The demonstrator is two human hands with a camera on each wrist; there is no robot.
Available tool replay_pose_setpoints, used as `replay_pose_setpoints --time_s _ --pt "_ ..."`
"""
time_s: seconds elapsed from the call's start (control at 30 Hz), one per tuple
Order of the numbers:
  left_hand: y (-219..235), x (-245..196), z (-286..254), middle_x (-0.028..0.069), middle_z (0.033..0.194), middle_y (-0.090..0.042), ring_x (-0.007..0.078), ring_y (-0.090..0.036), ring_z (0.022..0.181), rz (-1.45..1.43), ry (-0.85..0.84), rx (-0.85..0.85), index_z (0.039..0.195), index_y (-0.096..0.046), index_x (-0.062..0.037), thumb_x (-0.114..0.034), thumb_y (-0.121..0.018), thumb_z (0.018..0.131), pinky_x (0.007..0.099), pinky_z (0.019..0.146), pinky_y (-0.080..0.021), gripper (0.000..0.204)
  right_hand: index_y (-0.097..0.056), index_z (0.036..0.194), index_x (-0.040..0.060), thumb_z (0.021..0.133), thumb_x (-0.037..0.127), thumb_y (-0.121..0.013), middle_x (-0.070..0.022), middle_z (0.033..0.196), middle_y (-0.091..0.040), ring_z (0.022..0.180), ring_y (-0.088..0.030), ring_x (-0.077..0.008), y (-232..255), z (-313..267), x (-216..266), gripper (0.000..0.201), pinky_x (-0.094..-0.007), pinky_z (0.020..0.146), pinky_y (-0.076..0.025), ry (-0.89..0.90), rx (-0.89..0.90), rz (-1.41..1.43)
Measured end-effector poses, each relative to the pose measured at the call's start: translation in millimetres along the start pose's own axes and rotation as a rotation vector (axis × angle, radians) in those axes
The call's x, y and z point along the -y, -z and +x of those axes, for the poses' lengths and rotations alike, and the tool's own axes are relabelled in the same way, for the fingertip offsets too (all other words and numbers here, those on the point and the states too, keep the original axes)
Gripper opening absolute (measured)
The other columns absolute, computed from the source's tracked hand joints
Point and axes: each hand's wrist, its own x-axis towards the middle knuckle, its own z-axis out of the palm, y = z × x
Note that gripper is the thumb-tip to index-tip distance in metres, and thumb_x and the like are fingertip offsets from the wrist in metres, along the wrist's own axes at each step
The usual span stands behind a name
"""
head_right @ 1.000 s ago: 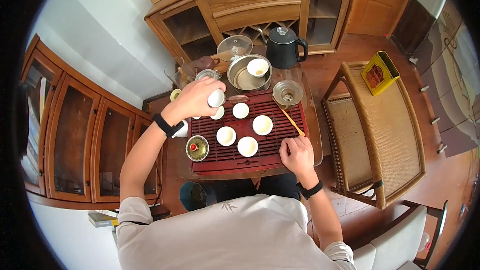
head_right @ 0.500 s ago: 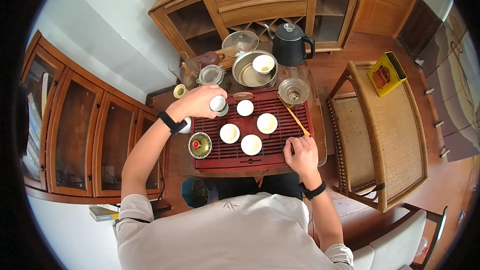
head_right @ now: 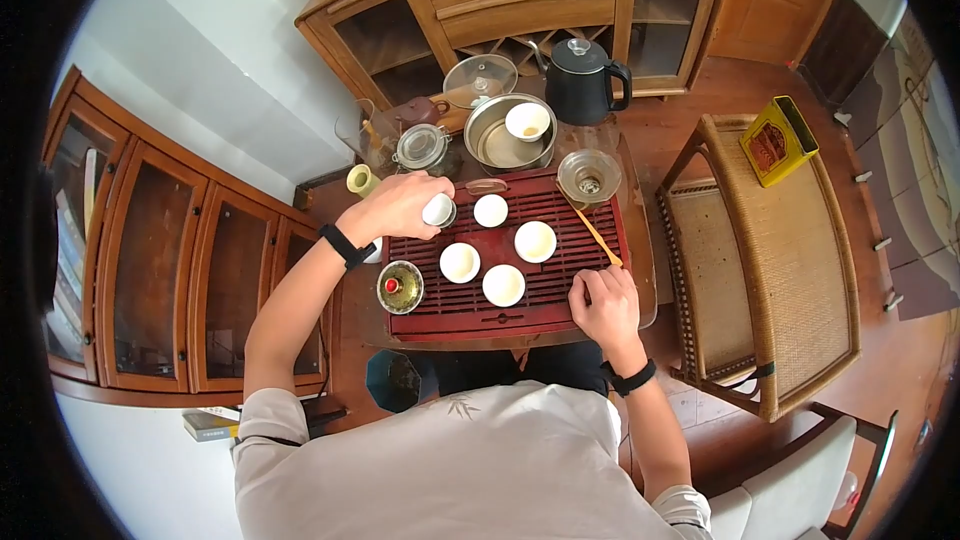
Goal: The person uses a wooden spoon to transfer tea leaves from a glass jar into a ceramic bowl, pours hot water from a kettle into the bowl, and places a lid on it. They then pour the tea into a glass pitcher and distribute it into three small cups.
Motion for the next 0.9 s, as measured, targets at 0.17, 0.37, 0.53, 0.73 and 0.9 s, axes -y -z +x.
replay_pose_setpoints --time_s 0.17,0.37,0.53,0.73,0.9 --pt "4.7 -7.6 1.3 0.0179 0.11 -0.072 0.0407 -0.071 0.104 -0.041 0.091 0.053 0.121 -0.059 -0.0082 -0.02 -0.086 0.075 0.0515 0.088 -0.057 0.054 -0.073 0.086 0.0059 0.085 0.005 -0.077 -0.0079 0.076 -0.069 0.073 -0.065 -0.0284 1.2 1.3 1.9 0.005 -0.0414 0.073 -0.052 -0.005 0.013 0.003" --pt "-9.5 2.0 3.6 0.0212 0.118 -0.073 0.0432 -0.071 0.104 -0.071 -0.024 -0.006 0.124 -0.06 -0.0052 -0.019 -0.085 0.076 0.0506 0.088 -0.059 0.057 -0.073 0.085 0.0055 0.085 0.005 -0.078 -0.0076 0.077 -0.07 0.073 -0.065 -0.0282 1.3 1.8 1.7 0.004 -0.041 0.073 -0.052 0.003 0.007 0.004" --pt "-7.8 3.9 4.4 0.0187 0.117 -0.073 0.042 -0.07 0.109 -0.04 -0.071 -0.02 0.125 -0.064 -0.0052 -0.019 -0.085 0.075 0.0493 0.092 -0.059 0.056 -0.074 0.085 0.0052 0.085 0.005 -0.078 -0.0076 0.076 -0.069 0.073 -0.065 -0.028 1.2 1.8 2.3 0.004 -0.0411 0.072 -0.052 0.0 0.008 0.008" --pt "30.5 -25.6 0.5 0.0152 0.117 -0.073 0.0393 -0.07 0.111 -0.082 -0.094 -0.119 0.124 -0.066 -0.0076 -0.02 -0.086 0.074 0.0485 0.094 -0.058 0.056 -0.073 0.085 0.0056 0.085 0.005 -0.077 -0.0073 0.076 -0.069 0.073 -0.064 -0.0281 2.0 1.8 2.3 0.004 -0.0411 0.072 -0.052 -0.004 0.011 0.01" --pt "25.8 -56.1 26.4 0.0148 0.116 -0.073 0.0397 -0.071 0.108 -0.08 -0.167 -0.067 0.123 -0.065 -0.0074 -0.017 -0.085 0.073 0.0491 0.089 -0.059 0.055 -0.074 0.085 0.0059 0.086 0.005 -0.077 -0.0069 0.075 -0.069 0.073 -0.064 -0.028 0.1 0.7 1.3 0.004 -0.0411 0.072 -0.052 -0.003 -0.003 -0.007"
